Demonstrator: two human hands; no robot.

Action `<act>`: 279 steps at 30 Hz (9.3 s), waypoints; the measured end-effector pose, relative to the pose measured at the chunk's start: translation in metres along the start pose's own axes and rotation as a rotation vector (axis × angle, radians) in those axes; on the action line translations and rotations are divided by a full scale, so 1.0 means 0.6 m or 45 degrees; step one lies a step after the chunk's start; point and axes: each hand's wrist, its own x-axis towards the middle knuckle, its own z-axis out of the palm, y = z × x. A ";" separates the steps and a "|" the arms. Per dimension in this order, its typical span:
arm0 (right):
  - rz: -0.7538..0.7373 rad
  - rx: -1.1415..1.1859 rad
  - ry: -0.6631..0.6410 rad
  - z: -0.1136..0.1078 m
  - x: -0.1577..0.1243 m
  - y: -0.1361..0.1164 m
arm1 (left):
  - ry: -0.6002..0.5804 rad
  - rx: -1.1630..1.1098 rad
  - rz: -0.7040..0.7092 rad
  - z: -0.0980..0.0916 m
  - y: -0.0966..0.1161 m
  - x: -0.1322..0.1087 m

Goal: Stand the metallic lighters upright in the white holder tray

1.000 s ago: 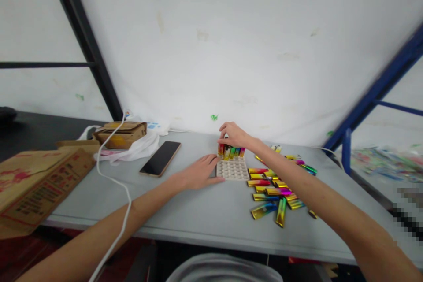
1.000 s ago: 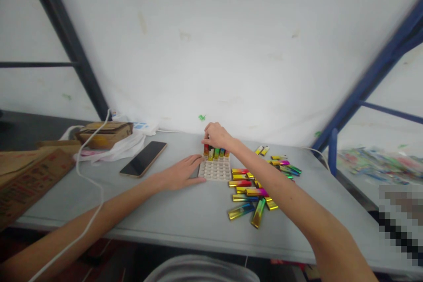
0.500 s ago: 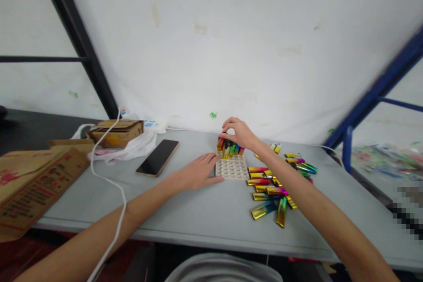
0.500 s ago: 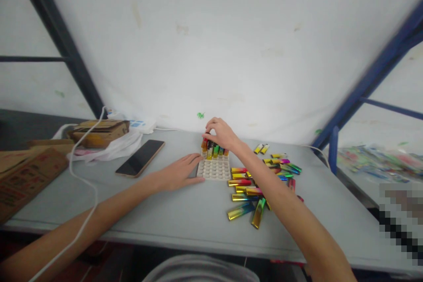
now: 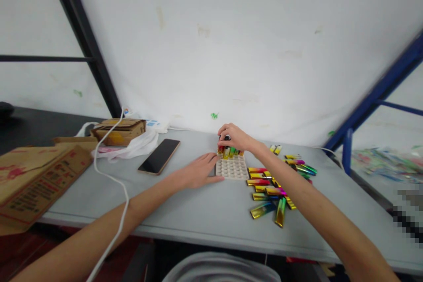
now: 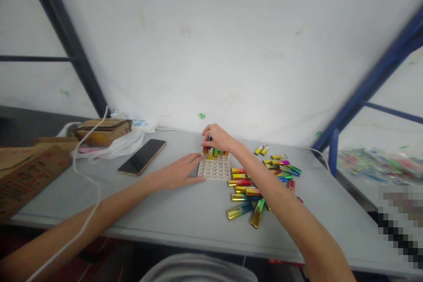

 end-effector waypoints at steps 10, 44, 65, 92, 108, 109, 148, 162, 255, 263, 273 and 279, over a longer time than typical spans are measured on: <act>0.009 -0.056 0.023 -0.014 0.011 -0.017 | -0.008 0.003 0.002 0.000 0.001 -0.001; 0.758 0.594 0.254 -0.064 -0.270 0.016 | -0.106 -0.227 -0.097 -0.028 0.004 0.006; 0.802 1.828 0.581 -0.012 -0.159 -0.136 | -0.096 -0.169 -0.065 -0.022 0.003 0.007; 0.753 0.639 0.409 0.015 -0.166 -0.132 | -0.050 -0.235 -0.109 -0.023 0.013 0.002; 0.169 -0.083 -0.027 -0.026 -0.031 -0.068 | 0.006 -0.245 -0.060 -0.019 0.015 -0.011; 0.141 -0.158 -0.047 -0.020 -0.028 -0.062 | 0.008 -0.250 -0.047 -0.020 0.013 -0.011; 0.945 -0.443 0.055 -0.106 -0.363 0.111 | 0.020 -0.172 -0.039 -0.012 -0.010 0.003; 1.058 -0.447 -0.320 -0.080 -0.284 0.149 | 0.044 -0.245 -0.053 -0.015 -0.010 0.008; 0.921 1.120 0.438 0.017 -0.143 -0.099 | 0.128 -0.146 -0.007 0.000 -0.019 0.029; 0.601 0.192 0.425 0.020 -0.137 -0.113 | 0.199 -0.144 -0.004 0.006 -0.014 0.029; 0.632 0.089 0.323 0.030 -0.140 -0.088 | 0.151 -0.135 -0.026 0.001 -0.008 0.026; 0.633 0.087 0.277 0.030 -0.140 -0.076 | 0.151 -0.138 -0.030 0.003 -0.010 0.025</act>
